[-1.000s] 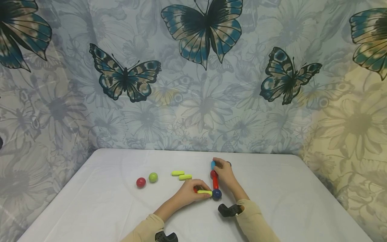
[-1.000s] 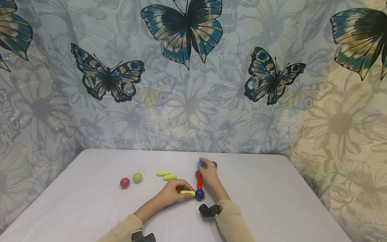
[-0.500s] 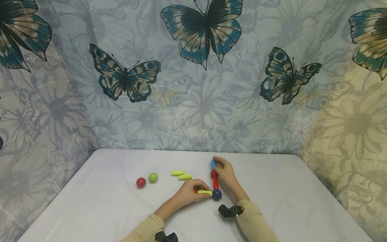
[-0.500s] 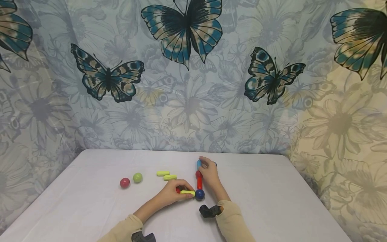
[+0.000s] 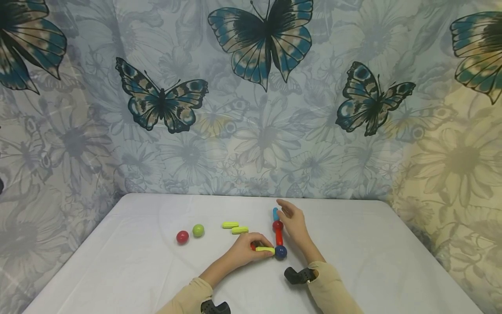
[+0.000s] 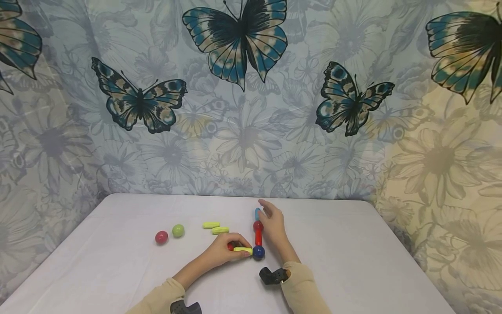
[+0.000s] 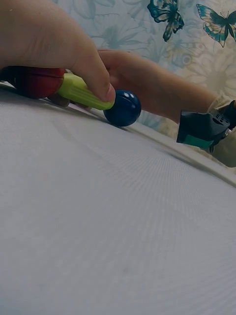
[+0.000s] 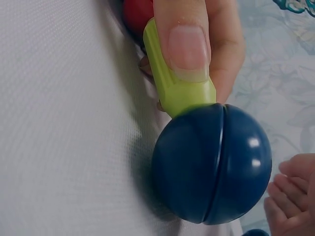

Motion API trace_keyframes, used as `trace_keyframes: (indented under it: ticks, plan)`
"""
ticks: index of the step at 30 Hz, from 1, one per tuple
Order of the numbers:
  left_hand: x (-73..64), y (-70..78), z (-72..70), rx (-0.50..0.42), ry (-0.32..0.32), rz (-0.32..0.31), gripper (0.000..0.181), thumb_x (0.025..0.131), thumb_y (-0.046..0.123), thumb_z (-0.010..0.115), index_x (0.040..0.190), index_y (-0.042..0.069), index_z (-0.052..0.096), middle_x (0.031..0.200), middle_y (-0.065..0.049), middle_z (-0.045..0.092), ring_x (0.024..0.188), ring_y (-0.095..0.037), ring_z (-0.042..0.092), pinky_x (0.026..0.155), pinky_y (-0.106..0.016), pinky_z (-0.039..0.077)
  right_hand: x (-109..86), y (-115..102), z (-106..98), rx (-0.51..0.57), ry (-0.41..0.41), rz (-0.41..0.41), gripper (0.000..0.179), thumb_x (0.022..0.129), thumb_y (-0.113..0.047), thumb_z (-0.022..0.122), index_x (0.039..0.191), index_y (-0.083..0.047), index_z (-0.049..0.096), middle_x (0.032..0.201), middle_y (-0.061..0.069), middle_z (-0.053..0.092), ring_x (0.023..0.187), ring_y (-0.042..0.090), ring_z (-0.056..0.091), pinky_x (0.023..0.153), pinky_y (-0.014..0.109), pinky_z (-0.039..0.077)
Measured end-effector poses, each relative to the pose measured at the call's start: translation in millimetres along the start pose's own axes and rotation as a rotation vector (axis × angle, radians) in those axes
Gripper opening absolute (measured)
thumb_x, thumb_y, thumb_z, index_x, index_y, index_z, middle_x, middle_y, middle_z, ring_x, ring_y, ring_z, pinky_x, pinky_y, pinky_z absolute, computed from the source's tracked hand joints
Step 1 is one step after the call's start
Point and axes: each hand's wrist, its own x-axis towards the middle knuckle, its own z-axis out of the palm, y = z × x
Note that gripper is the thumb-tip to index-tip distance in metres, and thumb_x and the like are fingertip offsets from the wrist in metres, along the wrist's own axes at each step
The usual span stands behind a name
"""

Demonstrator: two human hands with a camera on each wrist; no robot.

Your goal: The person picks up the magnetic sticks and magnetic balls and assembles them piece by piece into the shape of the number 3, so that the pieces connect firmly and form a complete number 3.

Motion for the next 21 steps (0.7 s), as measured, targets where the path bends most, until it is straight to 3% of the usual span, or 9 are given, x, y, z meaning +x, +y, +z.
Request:
trace_keyframes:
  ticks: [3, 8, 14, 21]
  plan:
    - [-0.1, 1.1, -0.5, -0.006, -0.005, -0.004, 0.014, 0.082, 0.013, 0.077, 0.095, 0.01, 0.074, 0.093, -0.006, 0.075, 0.08, -0.005, 0.059, 0.073, -0.018, 0.048, -0.4, -1.5, -2.5, -0.007, 0.05, -0.04, 0.036, 0.094, -0.001, 0.06, 0.13, 0.002, 0.058, 0.136, 0.02, 0.059, 0.134, 0.033, 0.05, 0.112, 0.038, 0.04]
    - [2.1, -7.8, 0.2, 0.005, -0.009, -0.012, 0.014, 0.083, 0.022, 0.078, 0.096, 0.019, 0.075, 0.094, 0.001, 0.075, 0.081, -0.003, 0.059, 0.074, -0.018, 0.048, -0.7, -0.9, -6.3, -0.048, 0.161, -0.044, 0.035, 0.094, -0.005, 0.061, 0.13, -0.001, 0.059, 0.138, 0.018, 0.058, 0.137, 0.031, 0.047, 0.115, 0.041, 0.037]
    - [4.0, -14.2, -0.8, -0.011, -0.023, -0.009, 0.015, 0.082, 0.031, 0.078, 0.095, 0.024, 0.074, 0.093, 0.005, 0.075, 0.082, -0.002, 0.06, 0.075, -0.018, 0.048, -1.1, 5.5, -9.7, -0.089, 0.239, 0.031, 0.041, 0.094, -0.001, 0.057, 0.135, 0.002, 0.053, 0.145, 0.022, 0.049, 0.141, 0.036, 0.04, 0.118, 0.047, 0.032]
    - [4.1, -15.0, -0.3, -0.003, -0.021, -0.013, 0.015, 0.082, 0.03, 0.078, 0.095, 0.024, 0.074, 0.093, 0.005, 0.075, 0.081, -0.002, 0.059, 0.074, -0.017, 0.048, -3.6, 12.5, -13.3, -0.12, 0.227, 0.141, 0.047, 0.091, 0.001, 0.054, 0.137, 0.005, 0.049, 0.146, 0.027, 0.045, 0.14, 0.041, 0.037, 0.116, 0.049, 0.034]
